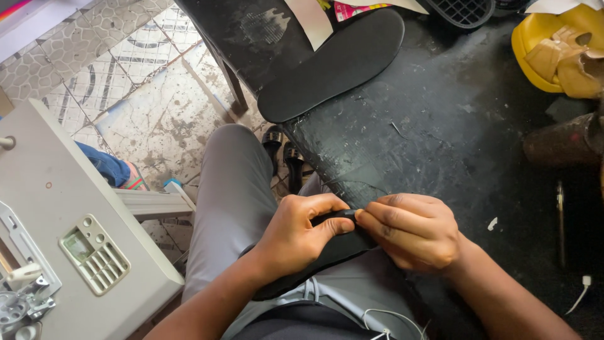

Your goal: The recorder is manually fitting and assembling a black shoe sole at a workbench.

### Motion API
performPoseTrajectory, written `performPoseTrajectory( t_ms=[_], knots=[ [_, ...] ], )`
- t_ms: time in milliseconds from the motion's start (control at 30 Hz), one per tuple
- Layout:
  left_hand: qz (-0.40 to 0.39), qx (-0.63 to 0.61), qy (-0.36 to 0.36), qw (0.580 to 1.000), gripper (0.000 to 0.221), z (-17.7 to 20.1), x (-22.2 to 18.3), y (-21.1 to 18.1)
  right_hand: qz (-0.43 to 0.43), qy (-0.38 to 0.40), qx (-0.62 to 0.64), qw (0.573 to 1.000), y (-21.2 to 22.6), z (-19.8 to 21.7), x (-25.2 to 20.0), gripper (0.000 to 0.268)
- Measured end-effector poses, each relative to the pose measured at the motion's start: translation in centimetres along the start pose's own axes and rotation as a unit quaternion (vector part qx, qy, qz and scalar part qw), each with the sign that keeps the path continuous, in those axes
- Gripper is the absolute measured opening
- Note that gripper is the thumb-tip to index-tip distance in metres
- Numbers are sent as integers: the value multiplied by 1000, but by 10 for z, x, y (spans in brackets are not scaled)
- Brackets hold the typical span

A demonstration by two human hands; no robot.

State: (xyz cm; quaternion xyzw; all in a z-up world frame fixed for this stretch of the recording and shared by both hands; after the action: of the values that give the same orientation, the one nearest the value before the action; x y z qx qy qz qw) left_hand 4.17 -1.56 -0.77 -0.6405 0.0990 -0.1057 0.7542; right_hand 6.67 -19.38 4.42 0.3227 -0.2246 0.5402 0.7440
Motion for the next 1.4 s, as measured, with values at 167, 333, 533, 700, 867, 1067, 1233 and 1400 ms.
performPoseTrajectory(
  t_ms=[167, 333, 533, 700, 867, 1067, 1233, 1400],
  knots=[
    [18, -29, 6, 999, 18, -3, 2, 14, 46, 49, 16, 998, -3, 2, 1, 22],
    [29, -40, 9, 999, 17, -4, 4, 19, 67, 75, 20, 995, -3, 1, -2, 15],
    [27, -112, -4, 993, 18, -3, 8, 27, 107, 124, -4, 987, 1, 9, 4, 24],
    [20, -6, -18, 1000, 19, 12, 9, 8, 67, 179, -39, 981, 14, 3, 12, 27],
    [29, 33, -19, 999, 21, 16, 7, 1, -1, 139, -78, 987, 20, 12, 24, 20],
    [0, -8, -28, 1000, 23, 17, 3, 0, -294, -6, 154, 943, -4, 10, 2, 17],
    [-14, 19, -26, 999, 25, 15, 2, -17, -349, 24, 193, 917, -8, -13, -8, 25],
    [-15, 9, -49, 999, 22, 11, -1, -13, -360, 45, 234, 902, -8, -16, -10, 33]
  ],
)
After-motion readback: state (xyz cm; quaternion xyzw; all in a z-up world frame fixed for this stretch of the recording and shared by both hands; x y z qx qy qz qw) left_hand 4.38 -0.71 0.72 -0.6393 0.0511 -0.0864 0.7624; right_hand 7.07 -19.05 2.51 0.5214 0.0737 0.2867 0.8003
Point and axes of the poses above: each hand's wrist, its own x-axis towards the middle knuckle, its own z-axis out of the back of the hand, y = z × x, the point moved 4 cm from there along x, towards the middle knuckle, and after that the axes turned 4 degrees about -x, right-handed, at the moved point
